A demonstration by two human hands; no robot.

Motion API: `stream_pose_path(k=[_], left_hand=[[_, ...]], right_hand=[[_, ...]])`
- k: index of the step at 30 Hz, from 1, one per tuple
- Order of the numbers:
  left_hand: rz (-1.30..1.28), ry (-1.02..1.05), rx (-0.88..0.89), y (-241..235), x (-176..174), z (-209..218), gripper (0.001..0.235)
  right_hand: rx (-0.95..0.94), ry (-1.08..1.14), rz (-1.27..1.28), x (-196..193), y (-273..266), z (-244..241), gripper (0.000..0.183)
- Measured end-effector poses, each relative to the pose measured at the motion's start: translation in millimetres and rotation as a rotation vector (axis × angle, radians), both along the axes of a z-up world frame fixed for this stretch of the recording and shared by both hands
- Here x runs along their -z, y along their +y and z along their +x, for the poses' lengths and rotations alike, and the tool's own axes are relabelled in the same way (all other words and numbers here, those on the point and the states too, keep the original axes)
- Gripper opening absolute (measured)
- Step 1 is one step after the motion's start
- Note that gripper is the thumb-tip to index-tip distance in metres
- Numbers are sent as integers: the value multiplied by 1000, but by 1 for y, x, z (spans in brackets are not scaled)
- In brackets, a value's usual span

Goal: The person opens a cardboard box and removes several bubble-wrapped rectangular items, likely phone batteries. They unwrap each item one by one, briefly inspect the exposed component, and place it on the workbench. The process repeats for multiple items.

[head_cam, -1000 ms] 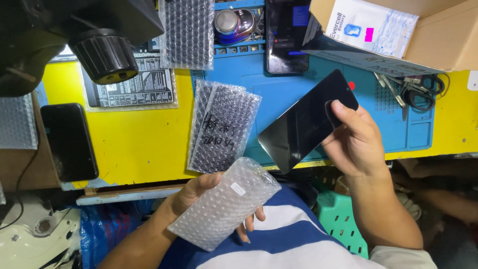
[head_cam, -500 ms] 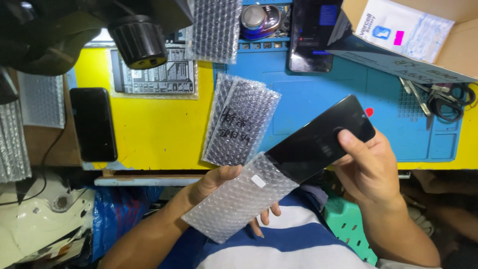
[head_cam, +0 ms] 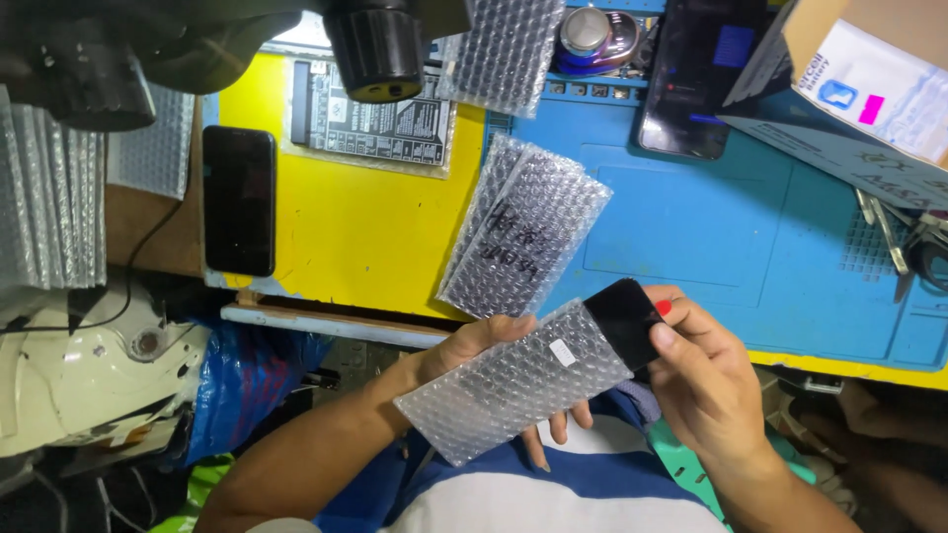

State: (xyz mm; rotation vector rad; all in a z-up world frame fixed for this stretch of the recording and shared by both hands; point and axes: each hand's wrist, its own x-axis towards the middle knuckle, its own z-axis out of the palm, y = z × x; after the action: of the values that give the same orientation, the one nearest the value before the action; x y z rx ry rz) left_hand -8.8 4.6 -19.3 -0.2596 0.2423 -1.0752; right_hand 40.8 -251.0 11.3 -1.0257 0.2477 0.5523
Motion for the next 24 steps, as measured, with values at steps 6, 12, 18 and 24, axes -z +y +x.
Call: stream_pose_path(k=[6, 12, 18, 24], left_hand=[[-58, 33, -22, -4, 8, -3, 77], [-102, 23, -9, -5, 6, -7, 74], [49, 115, -59, -5, -2, -8, 37], [-79, -86, -141, 17, -29, -7, 65]], right_hand=[[-173, -27, -11, -2, 6, -9, 21], [-365, -311, -36, 5, -5, -12, 31], [-512, -731, -290, -13, 5, -12, 47], [-311, -468, -581, 10, -1, -21, 11]])
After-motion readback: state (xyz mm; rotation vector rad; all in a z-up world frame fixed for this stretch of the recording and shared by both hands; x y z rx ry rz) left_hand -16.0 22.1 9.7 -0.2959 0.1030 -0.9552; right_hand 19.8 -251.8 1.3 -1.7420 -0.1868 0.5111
